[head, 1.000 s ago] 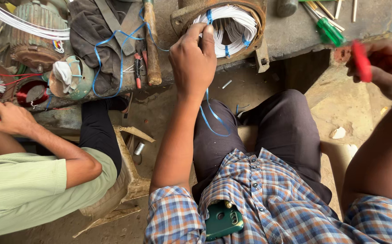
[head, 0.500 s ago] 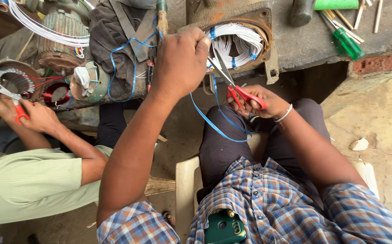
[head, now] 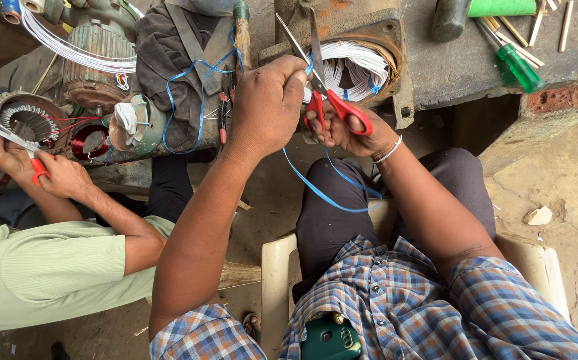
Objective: The person cuts lengths of blue plastic strapping with scissors, wraps the strapping around a coil of white cable on the workbench, and ties it tight, at times tapping the bundle with a mallet. They repeat the cutting and tying on the same coil to secure it.
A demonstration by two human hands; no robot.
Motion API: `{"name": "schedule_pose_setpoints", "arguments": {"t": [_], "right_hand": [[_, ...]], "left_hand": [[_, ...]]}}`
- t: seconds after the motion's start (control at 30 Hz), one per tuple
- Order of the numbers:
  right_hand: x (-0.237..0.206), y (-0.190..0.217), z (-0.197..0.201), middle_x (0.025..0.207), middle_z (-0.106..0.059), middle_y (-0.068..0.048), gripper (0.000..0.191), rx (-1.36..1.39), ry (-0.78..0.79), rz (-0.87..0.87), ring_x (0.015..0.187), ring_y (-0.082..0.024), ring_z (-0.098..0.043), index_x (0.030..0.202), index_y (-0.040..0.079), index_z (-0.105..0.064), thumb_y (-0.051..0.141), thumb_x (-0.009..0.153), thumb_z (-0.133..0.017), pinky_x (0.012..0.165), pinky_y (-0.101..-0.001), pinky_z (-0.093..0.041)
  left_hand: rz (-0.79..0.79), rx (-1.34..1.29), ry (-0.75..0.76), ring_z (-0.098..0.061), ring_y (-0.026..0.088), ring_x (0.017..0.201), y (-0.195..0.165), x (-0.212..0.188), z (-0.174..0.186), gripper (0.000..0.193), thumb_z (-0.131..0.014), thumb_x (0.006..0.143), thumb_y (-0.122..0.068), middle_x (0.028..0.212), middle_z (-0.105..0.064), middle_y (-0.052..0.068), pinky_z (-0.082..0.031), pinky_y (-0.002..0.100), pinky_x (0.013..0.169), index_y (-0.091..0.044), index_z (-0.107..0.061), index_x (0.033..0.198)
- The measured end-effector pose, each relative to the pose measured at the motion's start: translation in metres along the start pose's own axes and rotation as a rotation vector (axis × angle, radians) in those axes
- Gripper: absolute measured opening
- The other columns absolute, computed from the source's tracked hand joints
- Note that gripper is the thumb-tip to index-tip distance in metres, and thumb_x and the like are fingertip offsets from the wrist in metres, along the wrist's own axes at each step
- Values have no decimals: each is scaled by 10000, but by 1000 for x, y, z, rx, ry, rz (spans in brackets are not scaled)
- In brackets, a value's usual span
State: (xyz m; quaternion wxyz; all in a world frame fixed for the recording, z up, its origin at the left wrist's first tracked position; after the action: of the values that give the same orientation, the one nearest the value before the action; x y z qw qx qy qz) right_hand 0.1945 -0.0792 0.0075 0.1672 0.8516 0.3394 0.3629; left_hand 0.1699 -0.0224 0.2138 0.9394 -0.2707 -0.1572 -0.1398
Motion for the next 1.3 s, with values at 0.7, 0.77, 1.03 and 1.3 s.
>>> {"name": "schedule_pose_setpoints", "arguments": {"t": [0.7,0.77,1.03,1.3], "right_hand": [[-208,161,2,880,-714,-146,250,-1959,-944,-555,775,-276,-681,1051,45,-719,284,1084,-654,700,-372,-536],[-170,158,-5,924,-713,-195,274,-2261,-881,-495,827,-364,-686,999,32,-746,300,1054,-733,772,-440,-547],[-83,111,-84,1141,-731,-166,369,-2219,-643,1,1040,-326,-710,1294,56,-655,147,946,-734,905,-418,-568],[-181,-50,-52,865,-637,0,196,-1190,-822,-397,763,-54,-513,1105,5,-714,167,1003,-673,650,-253,-440]], "left_hand": [[229,-652,545,-773,182,694,81,-208,-139,208,-610,1015,-169,835,-768,115,-605,315,651,-1,-665,1124],[224,-683,532,-784,186,717,76,-220,-143,218,-593,1022,-184,858,-767,112,-607,319,641,-7,-656,1134],[124,-631,313,-788,209,809,79,-231,-119,210,-574,1056,-197,888,-779,124,-601,312,697,-21,-644,1146],[450,-835,174,-804,270,922,117,-198,-146,298,-468,1036,-221,1109,-733,166,-613,407,640,-57,-613,1238]]}}
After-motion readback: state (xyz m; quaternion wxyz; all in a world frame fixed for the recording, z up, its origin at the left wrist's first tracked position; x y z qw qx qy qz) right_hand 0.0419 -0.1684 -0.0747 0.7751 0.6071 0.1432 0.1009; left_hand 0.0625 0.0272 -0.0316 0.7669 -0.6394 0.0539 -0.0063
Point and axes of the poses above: each hand's wrist, its own x-axis towards the middle knuckle, its own z-axis out of the back of the hand, y = z × x, the point moved 10 cm from there along x, towards the middle knuckle
